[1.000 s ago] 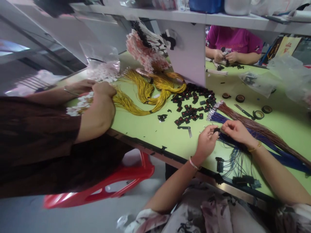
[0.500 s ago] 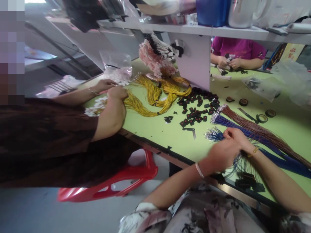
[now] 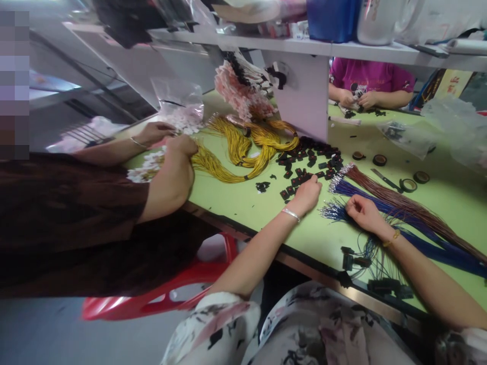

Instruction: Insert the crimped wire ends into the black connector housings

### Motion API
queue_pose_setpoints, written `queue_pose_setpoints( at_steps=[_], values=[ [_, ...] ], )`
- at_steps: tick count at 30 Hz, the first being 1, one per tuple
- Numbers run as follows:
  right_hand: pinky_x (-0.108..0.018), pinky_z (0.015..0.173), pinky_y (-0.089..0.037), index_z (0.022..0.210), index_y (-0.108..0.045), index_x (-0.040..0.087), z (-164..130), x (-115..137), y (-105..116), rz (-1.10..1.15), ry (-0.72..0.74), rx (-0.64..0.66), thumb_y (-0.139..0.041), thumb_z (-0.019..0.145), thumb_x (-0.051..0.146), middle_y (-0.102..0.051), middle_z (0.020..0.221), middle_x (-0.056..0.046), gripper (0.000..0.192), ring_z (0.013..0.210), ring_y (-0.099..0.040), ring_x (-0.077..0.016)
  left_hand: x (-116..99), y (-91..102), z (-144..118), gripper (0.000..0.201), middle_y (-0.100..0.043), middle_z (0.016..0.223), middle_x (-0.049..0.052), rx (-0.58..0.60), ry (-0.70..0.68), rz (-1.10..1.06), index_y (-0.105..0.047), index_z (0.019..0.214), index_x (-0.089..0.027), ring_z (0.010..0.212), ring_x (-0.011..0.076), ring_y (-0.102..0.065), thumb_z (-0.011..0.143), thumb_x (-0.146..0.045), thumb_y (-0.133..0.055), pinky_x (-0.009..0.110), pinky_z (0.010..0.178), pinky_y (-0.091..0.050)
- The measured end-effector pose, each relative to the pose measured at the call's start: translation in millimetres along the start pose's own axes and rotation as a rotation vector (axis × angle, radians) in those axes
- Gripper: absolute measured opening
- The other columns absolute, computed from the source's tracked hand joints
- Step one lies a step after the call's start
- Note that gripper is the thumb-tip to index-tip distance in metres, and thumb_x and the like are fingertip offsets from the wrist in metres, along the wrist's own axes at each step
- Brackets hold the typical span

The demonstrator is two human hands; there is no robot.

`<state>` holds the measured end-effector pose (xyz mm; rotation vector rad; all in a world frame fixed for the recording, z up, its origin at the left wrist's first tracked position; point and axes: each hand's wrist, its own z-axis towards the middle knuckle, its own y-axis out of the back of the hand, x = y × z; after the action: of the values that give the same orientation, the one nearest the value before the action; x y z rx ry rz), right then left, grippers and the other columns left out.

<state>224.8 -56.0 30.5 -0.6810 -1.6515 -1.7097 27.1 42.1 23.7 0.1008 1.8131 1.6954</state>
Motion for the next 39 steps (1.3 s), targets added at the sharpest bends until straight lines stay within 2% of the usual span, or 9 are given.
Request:
queue_pose_setpoints(
  at_steps=[3,5,7,9,14,19,26,34,39],
  values=[
    [-0.024,0.055,-0.033,0.07,-0.051,0.019,5,6,-6,0.22,0.014,-0.012,-0.054,0.08,0.035,-0.049,0.061,0.002,0.019,0.055,-0.041,-0.0114,2,6.6,-6,0.012,-0.053,0.098,0.011,-0.041,0.011,0.012,-0.059,0.085,-0.015,0.073,0.018,-0.05,0.086,-0.021,-0.048,0.032,0.063,-0.036],
    [-0.024,0.055,-0.033,0.07,-0.053,0.019,7,9,-9,0.302,0.015,-0.029,-0.055,0.081,0.039,-0.048,0.062,0.002,0.023,0.056,-0.04,-0.0112,-1,11.1,-12,0.01,-0.054,0.094,0.01,-0.166,0.049,-0.071,-0.056,0.082,-0.016,0.078,0.0193,-0.05,0.086,-0.023,-0.05,0.032,0.065,-0.038],
    [-0.024,0.055,-0.033,0.074,-0.055,0.018,7,10,-12,0.367,0.009,-0.041,-0.057,0.081,0.041,-0.048,0.063,0.003,0.024,0.057,-0.04,-0.0108,-7,14.6,-20,0.011,-0.056,0.087,0.008,-0.303,0.103,-0.258,-0.054,0.079,-0.017,0.082,0.0197,-0.05,0.086,-0.026,-0.053,0.032,0.069,-0.039],
    [-0.024,0.056,-0.034,0.081,-0.056,0.018,6,10,-14,0.449,-0.009,-0.049,-0.061,0.079,0.041,-0.049,0.064,0.003,0.023,0.057,-0.041,-0.0105,-15,15.2,-28,0.012,-0.056,0.08,0.005,-0.345,0.152,-0.575,-0.053,0.081,-0.018,0.076,0.0169,-0.051,0.085,-0.029,-0.056,0.031,0.067,-0.042],
    [-0.023,0.054,-0.034,0.082,-0.056,0.018,0,12,-16,0.566,-0.066,-0.044,-0.065,0.076,0.042,-0.051,0.064,0.003,0.027,0.056,-0.042,-0.0101,-36,3.1,-43,0.021,-0.058,0.075,0.001,-0.127,0.298,-1.422,-0.056,0.093,-0.017,0.062,0.0105,-0.055,0.078,-0.029,-0.065,0.024,0.056,-0.046],
    [-0.023,0.053,-0.033,0.076,-0.058,0.018,-4,17,-17,0.585,-0.076,-0.015,-0.062,0.078,0.043,-0.052,0.064,0.003,0.026,0.055,-0.041,-0.0096,-43,-8.8,-49,0.015,-0.061,0.077,0.002,-0.028,0.442,-1.787,-0.064,0.089,-0.013,0.065,0.0071,-0.058,0.075,-0.018,-0.068,0.019,0.064,-0.051],
    [-0.024,0.057,-0.036,0.075,-0.061,0.017,-5,19,-19,0.498,0.003,-0.032,-0.06,0.079,0.034,-0.056,0.067,0.001,0.018,0.059,-0.045,-0.0105,-39,-17.6,-54,0.017,-0.062,0.077,0.004,0.082,0.463,-1.918,-0.067,0.094,-0.011,0.064,0.0072,-0.058,0.078,-0.012,-0.063,0.018,0.061,-0.05],
    [-0.023,0.054,-0.033,0.066,-0.057,0.018,-12,28,-21,0.143,0.155,-0.176,-0.057,0.074,0.021,-0.052,0.061,0.001,0.008,0.056,-0.042,-0.0104,-37,-25.8,-58,0.016,-0.063,0.078,0.005,0.1,0.448,-1.969,-0.065,0.095,-0.011,0.065,0.008,-0.058,0.079,-0.012,-0.061,0.018,0.059,-0.048],
    [-0.023,0.054,-0.033,0.064,-0.055,0.019,-12,26,-23,0.083,0.181,-0.18,-0.054,0.075,0.02,-0.05,0.058,0.002,0.012,0.055,-0.041,-0.0108,-37,-25.6,-59,0.016,-0.063,0.079,0.005,0.104,0.437,-1.972,-0.065,0.093,-0.011,0.066,0.0084,-0.058,0.078,-0.014,-0.063,0.018,0.06,-0.047]
  ],
)
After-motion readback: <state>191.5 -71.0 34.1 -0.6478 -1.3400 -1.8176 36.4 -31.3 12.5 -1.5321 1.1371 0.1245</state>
